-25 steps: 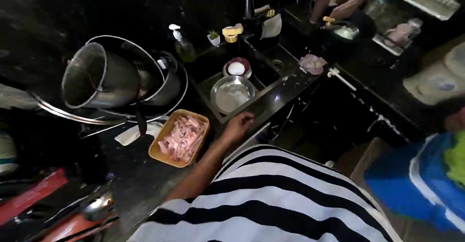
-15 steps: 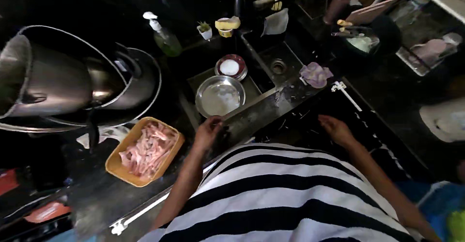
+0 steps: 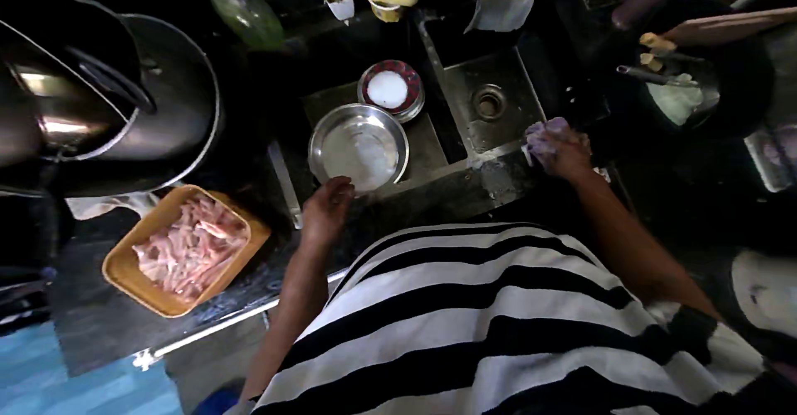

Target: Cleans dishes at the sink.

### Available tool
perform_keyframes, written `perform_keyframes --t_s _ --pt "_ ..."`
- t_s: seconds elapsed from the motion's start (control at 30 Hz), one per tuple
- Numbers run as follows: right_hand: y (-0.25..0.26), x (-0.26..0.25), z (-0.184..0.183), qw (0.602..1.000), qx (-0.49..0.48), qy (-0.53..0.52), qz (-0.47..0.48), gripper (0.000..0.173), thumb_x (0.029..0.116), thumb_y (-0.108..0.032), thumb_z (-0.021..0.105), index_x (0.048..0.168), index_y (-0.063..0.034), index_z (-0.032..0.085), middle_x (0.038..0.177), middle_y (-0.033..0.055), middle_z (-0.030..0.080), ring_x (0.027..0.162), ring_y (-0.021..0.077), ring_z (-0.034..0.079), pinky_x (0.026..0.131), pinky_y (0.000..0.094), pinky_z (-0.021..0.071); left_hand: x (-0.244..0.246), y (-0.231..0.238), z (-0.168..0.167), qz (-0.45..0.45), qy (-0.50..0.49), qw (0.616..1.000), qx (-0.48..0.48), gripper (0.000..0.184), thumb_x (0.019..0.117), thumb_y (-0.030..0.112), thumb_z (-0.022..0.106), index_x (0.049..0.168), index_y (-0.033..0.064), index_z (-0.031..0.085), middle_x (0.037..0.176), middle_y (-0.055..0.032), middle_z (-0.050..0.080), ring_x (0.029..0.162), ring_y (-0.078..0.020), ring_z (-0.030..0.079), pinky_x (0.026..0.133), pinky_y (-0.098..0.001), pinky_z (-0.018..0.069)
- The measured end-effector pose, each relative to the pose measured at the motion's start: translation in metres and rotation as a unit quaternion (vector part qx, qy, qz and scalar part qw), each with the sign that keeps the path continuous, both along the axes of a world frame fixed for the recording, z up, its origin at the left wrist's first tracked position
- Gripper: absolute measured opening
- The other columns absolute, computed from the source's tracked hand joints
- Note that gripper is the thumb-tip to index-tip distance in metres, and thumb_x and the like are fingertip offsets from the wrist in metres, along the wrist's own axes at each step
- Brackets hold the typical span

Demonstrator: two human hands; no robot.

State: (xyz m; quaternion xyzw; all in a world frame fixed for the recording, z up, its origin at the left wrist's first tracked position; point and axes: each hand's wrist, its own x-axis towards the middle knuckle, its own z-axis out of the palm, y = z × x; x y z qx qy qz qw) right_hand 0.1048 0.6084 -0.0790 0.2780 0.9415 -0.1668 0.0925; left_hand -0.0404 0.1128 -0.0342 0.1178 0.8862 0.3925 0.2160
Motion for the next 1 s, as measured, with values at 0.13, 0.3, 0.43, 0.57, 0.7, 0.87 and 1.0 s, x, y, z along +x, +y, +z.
perform_keyframes --t_s 0.13,0.3,0.43,0.57,0.7,0.87,1.0 --pt "0.019 -0.012 0.012 0.995 -0.06 0.035 -0.072 0.04 0.101 -0.015 0.061 0.14 -0.0068 0.06 0.146 0.0325 0.048 0.135 0.051 0.048 0.109 0.0662 0.0414 0.03 -0.02 0.0 0.103 0.0 0.994 -0.033 0.034 0.106 0.016 0.056 0.136 -0.0005 0.057 0.124 -0.022 0.068 0.106 -0.0326 0.07 0.096 -0.0523 0.0545" --pt "-0.044 -0.042 0.08 0.974 -0.155 0.167 0.001 0.043 0.1025 -0.015 0.058 0.144 -0.0037 0.055 0.145 0.0289 0.049 0.135 0.0398 0.05 0.111 0.0504 0.0439 0.083 -0.032 0.013 0.205 0.054 0.977 -0.021 0.035 0.1043 0.013 0.056 0.134 -0.0045 0.057 0.12 -0.0227 0.068 0.101 -0.0291 0.071 0.092 -0.048 0.0573" --pt "-0.131 -0.06 0.054 0.913 -0.239 0.228 0.241 0.047 0.0928 -0.012 0.069 0.139 -0.0088 0.063 0.134 0.0292 0.055 0.12 0.0409 0.059 0.101 0.0517 0.0522 0.128 -0.018 0.023 0.217 0.066 0.972 -0.061 0.035 0.1049 0.017 0.055 0.133 -0.0039 0.058 0.116 -0.0218 0.069 0.096 -0.0261 0.071 0.089 -0.0468 0.0568" --pt "-0.179 -0.058 -0.023 0.841 -0.185 0.093 0.5 0.052 0.0985 -0.029 0.065 0.149 -0.0267 0.056 0.146 0.0215 0.053 0.134 0.0429 0.05 0.111 0.0616 0.0397 0.176 -0.011 0.017 0.216 0.054 0.97 -0.098 0.037 0.1053 0.02 0.052 0.133 -0.003 0.059 0.117 -0.0213 0.07 0.097 -0.027 0.071 0.089 -0.046 0.0575" --pt "-0.165 -0.043 -0.035 0.856 -0.122 0.095 0.493 0.046 0.1004 -0.021 0.06 0.147 -0.0184 0.058 0.144 0.0201 0.056 0.134 0.0436 0.051 0.11 0.0624 0.0394 0.214 -0.013 0.011 0.222 0.04 0.966 -0.123 0.037 0.1046 0.017 0.052 0.133 -0.0064 0.058 0.122 -0.0258 0.067 0.103 -0.033 0.07 0.092 -0.0492 0.0561" --pt "-0.035 -0.013 -0.041 0.933 -0.031 0.078 0.35 0.049 0.1017 -0.028 0.058 0.15 -0.0191 0.055 0.148 0.0256 0.051 0.139 0.0479 0.046 0.112 0.0658 0.0374 0.229 -0.018 0.003 0.268 0.047 0.955 -0.121 0.036 0.1046 0.014 0.053 0.133 -0.0076 0.058 0.12 -0.0276 0.067 0.101 -0.0335 0.07 0.092 -0.0492 0.056" --pt "0.073 -0.027 -0.023 0.968 0.024 0.061 0.242 0.045 0.1056 -0.032 0.053 0.146 -0.0126 0.056 0.145 0.0268 0.054 0.133 0.0498 0.052 0.107 0.068 0.0429 0.216 -0.001 0.006 0.272 0.032 0.955 -0.117 0.037 0.1054 0.017 0.053 0.134 -0.0047 0.058 0.121 -0.0243 0.068 0.103 -0.0322 0.07 0.094 -0.0497 0.0555"
